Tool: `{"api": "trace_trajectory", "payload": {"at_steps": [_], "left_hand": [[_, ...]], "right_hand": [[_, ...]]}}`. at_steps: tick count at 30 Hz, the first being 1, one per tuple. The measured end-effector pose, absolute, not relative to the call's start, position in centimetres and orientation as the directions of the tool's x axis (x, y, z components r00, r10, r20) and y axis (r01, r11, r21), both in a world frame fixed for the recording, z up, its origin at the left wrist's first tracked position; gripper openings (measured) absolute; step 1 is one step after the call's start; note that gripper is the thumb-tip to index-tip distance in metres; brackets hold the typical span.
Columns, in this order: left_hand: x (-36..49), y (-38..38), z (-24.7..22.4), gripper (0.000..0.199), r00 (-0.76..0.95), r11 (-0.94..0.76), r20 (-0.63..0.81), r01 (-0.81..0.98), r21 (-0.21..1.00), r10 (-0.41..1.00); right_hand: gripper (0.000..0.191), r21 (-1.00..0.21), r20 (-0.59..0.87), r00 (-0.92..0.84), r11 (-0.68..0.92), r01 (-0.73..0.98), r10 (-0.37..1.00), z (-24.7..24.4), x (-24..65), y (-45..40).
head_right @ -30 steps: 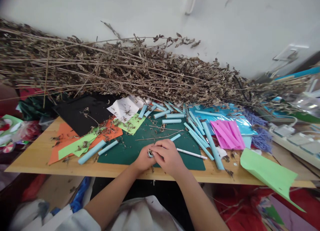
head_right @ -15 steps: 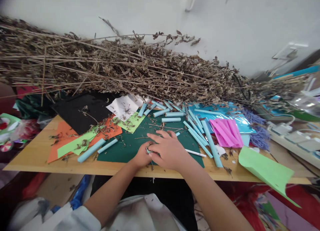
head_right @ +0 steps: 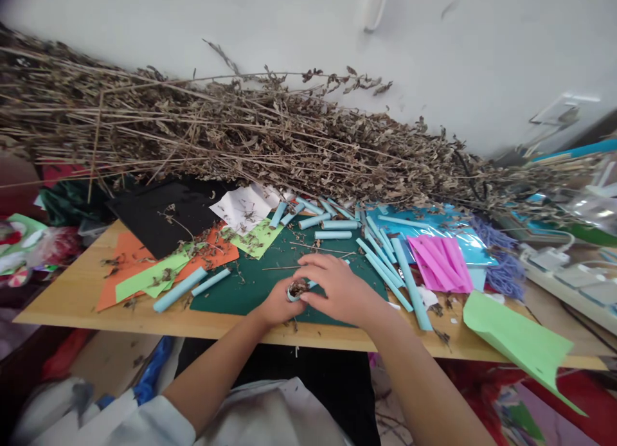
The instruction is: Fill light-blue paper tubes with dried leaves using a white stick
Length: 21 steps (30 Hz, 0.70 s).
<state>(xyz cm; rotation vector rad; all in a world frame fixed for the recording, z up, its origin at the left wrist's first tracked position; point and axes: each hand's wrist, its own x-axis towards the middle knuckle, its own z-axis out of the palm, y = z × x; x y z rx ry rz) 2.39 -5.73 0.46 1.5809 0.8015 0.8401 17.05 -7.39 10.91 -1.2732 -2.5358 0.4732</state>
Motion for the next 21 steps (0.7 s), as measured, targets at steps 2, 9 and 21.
{"api": "trace_trajectory", "payload": {"at_steps": [2,9,21], "left_hand": [[2.5,-5.8,0.4,0.011,0.509,-0.149,0.092,0.072,0.986,0.856],[2.7,-5.8,0.1,0.012,0.491,-0.153,0.081,0.108,0.982,0.867],[2.4,-5.6,-0.4,0.017,0.488,-0.158,0.092,0.097,0.983,0.868]], "right_hand": [[0.021,-0.43,0.132,-0.573,0.568,0.702,0.809,10.0,17.7,-7.3],[0.006,-0.457,0.292,-0.526,0.6,0.657,0.799,7.5,17.2,-7.2],[0.017,-0.292,0.169,-0.605,0.626,0.723,0.778,9.1,16.3,-7.9]]}}
